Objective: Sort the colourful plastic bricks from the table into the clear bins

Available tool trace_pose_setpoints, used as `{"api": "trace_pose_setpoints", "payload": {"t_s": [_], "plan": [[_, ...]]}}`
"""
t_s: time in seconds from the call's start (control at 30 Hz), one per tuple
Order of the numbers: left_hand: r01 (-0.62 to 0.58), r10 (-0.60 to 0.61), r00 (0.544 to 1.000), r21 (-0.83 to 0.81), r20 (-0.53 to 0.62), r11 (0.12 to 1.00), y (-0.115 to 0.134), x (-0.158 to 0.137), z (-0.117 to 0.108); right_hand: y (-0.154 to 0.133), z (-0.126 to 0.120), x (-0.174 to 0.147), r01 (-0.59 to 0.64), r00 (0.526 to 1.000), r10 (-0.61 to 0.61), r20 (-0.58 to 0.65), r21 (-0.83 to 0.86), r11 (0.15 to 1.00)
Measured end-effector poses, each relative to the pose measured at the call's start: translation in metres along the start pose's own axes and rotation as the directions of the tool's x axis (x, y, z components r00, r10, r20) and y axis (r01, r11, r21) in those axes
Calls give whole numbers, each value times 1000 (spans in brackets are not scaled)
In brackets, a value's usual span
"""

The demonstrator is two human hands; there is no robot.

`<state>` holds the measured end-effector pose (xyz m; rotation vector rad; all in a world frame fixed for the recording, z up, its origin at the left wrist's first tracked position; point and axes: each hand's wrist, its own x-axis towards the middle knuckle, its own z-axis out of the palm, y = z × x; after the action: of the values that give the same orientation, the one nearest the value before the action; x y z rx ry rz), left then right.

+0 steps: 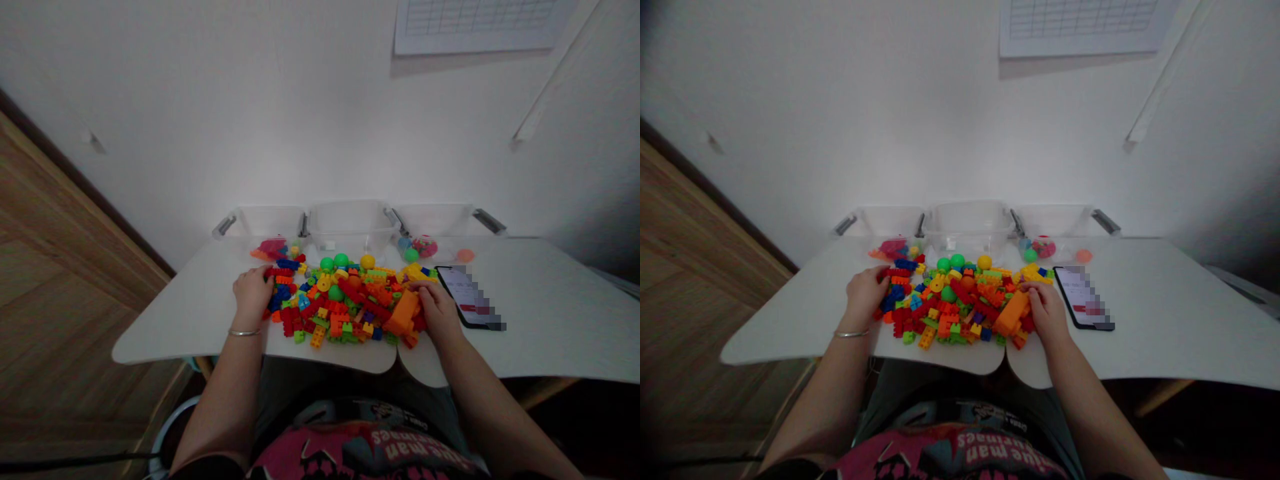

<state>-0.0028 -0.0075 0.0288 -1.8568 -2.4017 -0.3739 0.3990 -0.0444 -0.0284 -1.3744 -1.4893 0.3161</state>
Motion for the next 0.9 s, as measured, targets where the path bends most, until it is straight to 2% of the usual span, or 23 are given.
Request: {"api": "trace_pose_setpoints", "payload": {"t_s": [0.17, 0.27, 0.43, 0.67, 0.73, 0.9], "plan": [[9, -15, 996, -69, -87, 998, -3, 1, 4, 0, 0, 0, 2, 1000, -2, 2, -2, 1000], [-48, 9, 986, -231, -168, 972, -8, 5, 8, 1, 0, 0, 3, 1000, -3, 4, 0, 1000], [-216, 21, 932, -508, -361, 834, -13, 12, 17, 1, 0, -1, -7, 1000, 7, 0, 9, 1000], [-448, 89, 854, -638, -512, 626, -7, 9, 10, 1, 1, -1, -8, 1000, 8, 1, 8, 1000], [-483, 61, 834, -672, -549, 561, -3, 9, 5, 1, 1, 0, -3, 1000, 3, 6, 10, 1000], [-535, -108, 768, -726, -631, 432, 10, 17, -13, 1, 0, 0, -6, 1000, 6, 7, 6, 1000]]}}
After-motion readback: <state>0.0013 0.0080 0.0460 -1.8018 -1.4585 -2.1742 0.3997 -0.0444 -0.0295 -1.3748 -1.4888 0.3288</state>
